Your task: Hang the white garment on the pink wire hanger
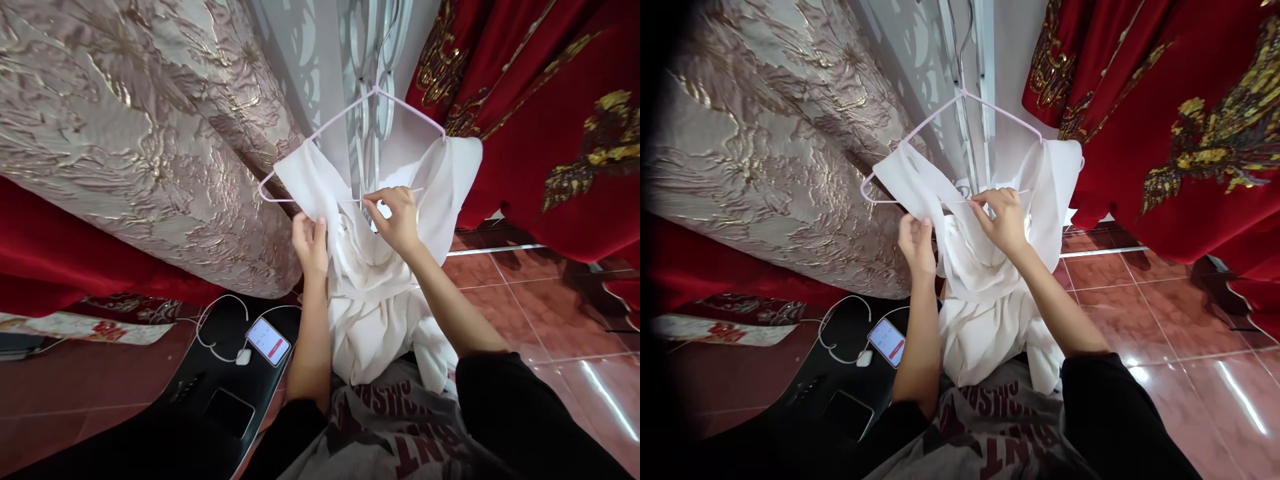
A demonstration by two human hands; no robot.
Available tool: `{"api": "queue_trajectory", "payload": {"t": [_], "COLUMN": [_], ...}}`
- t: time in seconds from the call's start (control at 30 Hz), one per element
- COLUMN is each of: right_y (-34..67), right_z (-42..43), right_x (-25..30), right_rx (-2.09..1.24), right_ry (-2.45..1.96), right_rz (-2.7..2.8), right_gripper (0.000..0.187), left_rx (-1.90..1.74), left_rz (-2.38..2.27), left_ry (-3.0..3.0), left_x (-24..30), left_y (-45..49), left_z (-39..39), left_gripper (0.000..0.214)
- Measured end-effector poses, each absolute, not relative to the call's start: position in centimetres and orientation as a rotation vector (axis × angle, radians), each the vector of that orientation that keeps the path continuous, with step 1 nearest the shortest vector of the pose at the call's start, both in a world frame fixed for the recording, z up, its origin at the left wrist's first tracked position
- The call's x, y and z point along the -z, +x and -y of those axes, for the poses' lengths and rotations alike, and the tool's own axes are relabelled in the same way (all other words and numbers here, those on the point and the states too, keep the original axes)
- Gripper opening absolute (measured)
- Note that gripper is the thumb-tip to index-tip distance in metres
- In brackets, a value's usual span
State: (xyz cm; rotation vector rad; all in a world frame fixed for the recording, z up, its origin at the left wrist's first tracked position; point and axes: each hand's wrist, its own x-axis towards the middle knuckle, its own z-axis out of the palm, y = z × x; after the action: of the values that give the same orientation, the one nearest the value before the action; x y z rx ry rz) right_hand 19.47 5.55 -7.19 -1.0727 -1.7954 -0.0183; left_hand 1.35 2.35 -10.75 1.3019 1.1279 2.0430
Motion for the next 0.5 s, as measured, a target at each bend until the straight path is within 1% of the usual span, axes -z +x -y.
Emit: {"api": "queue_trajectory", "payload": {"t": [0.07,0.2,0.3,0.5], "right_y": [19.6,20.2,20.5,20.6], "right_z": [-5.4,-5.5,-5.6,-5.3], "right_x": [7.0,6.6,6.4,6.3], "right_rx": [0.012,0.0,-0.028,-0.076], "right_ry": [-1.097,-1.102,-1.103,-1.079], "right_rz": [1.783,1.767,1.77,1.772], "right_gripper": [0.038,0.046,0.047,0.047], "left_rx": [-1.919,-1.899,-1.843,-1.683], "left_rz": [-1.11,-1.059,-1.012,-1.001], "left_ry": [1.286,1.211,1.178,1.205], "left_x": [10.4,8.8,7.9,7.5], "left_y": [2.0,2.6,2.5,1.6], "left_z": [-2.1,-1.6,-1.3,-0.6], "left_gripper": [0.035,0.042,0.042,0.031]}}
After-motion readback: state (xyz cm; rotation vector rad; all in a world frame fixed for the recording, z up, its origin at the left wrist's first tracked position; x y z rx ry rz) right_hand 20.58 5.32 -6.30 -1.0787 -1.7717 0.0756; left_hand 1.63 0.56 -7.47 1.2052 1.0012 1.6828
